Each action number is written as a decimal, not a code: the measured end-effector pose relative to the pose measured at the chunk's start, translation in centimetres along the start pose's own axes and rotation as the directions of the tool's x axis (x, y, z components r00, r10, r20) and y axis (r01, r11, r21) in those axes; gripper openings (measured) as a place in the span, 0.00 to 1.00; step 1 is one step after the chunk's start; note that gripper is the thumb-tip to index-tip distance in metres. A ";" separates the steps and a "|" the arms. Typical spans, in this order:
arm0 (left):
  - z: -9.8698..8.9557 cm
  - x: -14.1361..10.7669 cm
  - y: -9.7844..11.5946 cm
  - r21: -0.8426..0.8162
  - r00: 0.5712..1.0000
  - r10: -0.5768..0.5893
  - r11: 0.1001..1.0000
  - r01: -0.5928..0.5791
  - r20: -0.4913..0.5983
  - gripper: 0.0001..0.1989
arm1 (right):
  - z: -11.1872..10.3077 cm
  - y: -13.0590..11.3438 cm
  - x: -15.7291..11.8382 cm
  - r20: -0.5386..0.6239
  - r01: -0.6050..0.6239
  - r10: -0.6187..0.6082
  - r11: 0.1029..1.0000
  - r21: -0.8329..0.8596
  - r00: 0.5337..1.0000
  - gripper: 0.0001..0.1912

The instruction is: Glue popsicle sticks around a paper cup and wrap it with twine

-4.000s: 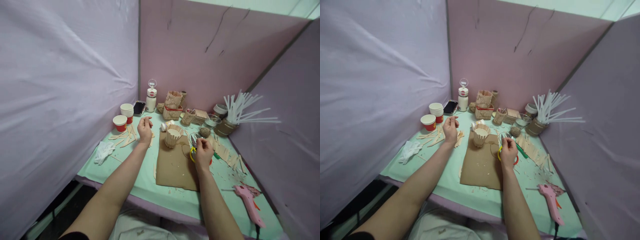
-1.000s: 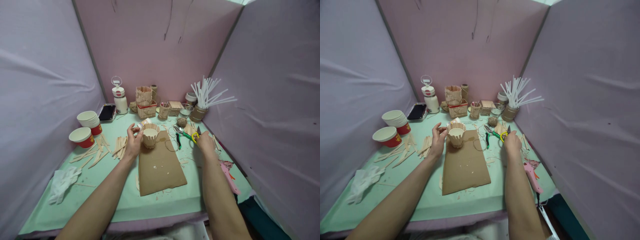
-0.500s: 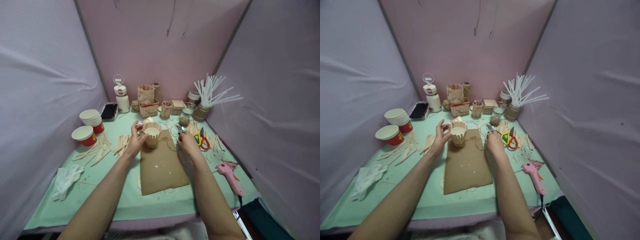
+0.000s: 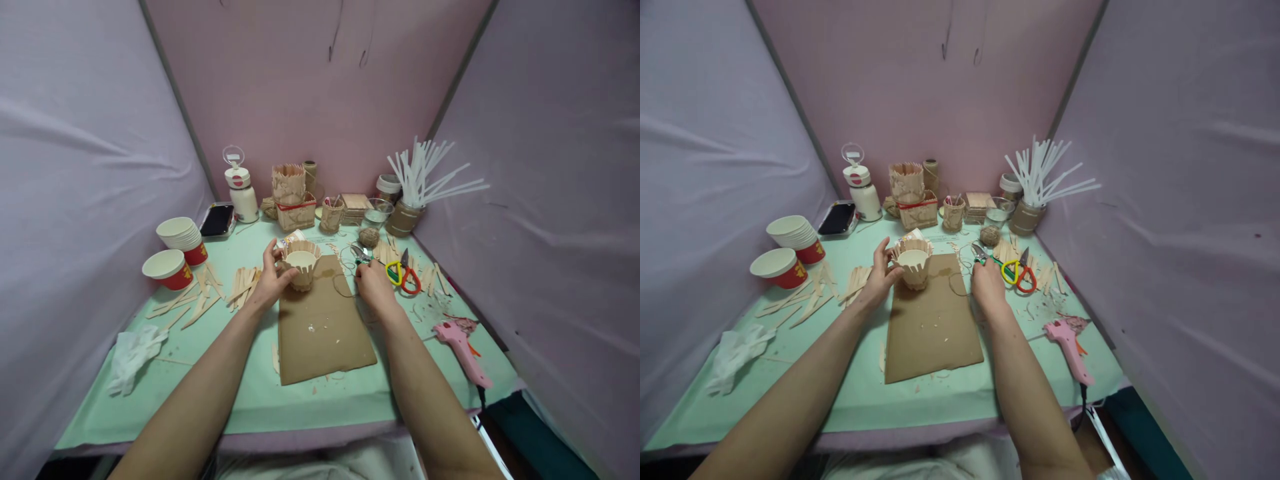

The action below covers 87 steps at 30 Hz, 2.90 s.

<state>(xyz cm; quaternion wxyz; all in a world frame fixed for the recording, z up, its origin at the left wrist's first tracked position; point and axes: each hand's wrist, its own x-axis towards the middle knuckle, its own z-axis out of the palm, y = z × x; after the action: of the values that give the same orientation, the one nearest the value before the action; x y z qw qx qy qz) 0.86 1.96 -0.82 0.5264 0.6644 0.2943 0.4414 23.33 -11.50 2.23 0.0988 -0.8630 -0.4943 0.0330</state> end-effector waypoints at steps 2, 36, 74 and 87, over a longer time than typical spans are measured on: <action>0.0 0.0 0.0 0.001 1.000 -0.008 1.000 0.008 0.019 0.54 | 0.3 0.1 0.1 -0.001 0.007 -0.007 0.999 0.039 1.000 0.16; 2.1 -1.2 1.0 0.062 0.993 -0.095 0.994 0.090 0.074 0.56 | -0.8 -1.0 -0.1 -0.417 0.386 -0.042 0.472 0.792 0.908 0.06; 3.4 -3.0 3.1 -0.163 0.948 -0.253 0.945 0.285 0.192 0.43 | 0.2 -4.2 -3.1 -0.618 0.631 -0.185 0.413 0.656 0.764 0.05; 3.2 -2.8 2.8 -0.148 0.963 -0.219 0.959 0.242 0.155 0.44 | 0.5 -4.7 -3.4 -0.570 0.639 -0.292 0.415 0.647 0.768 0.06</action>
<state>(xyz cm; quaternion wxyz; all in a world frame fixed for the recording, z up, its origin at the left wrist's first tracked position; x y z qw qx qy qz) 2.28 -2.64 0.93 0.6465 0.6083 0.2954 0.3532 17.56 -12.04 2.52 0.5805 -0.5279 -0.6166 0.0638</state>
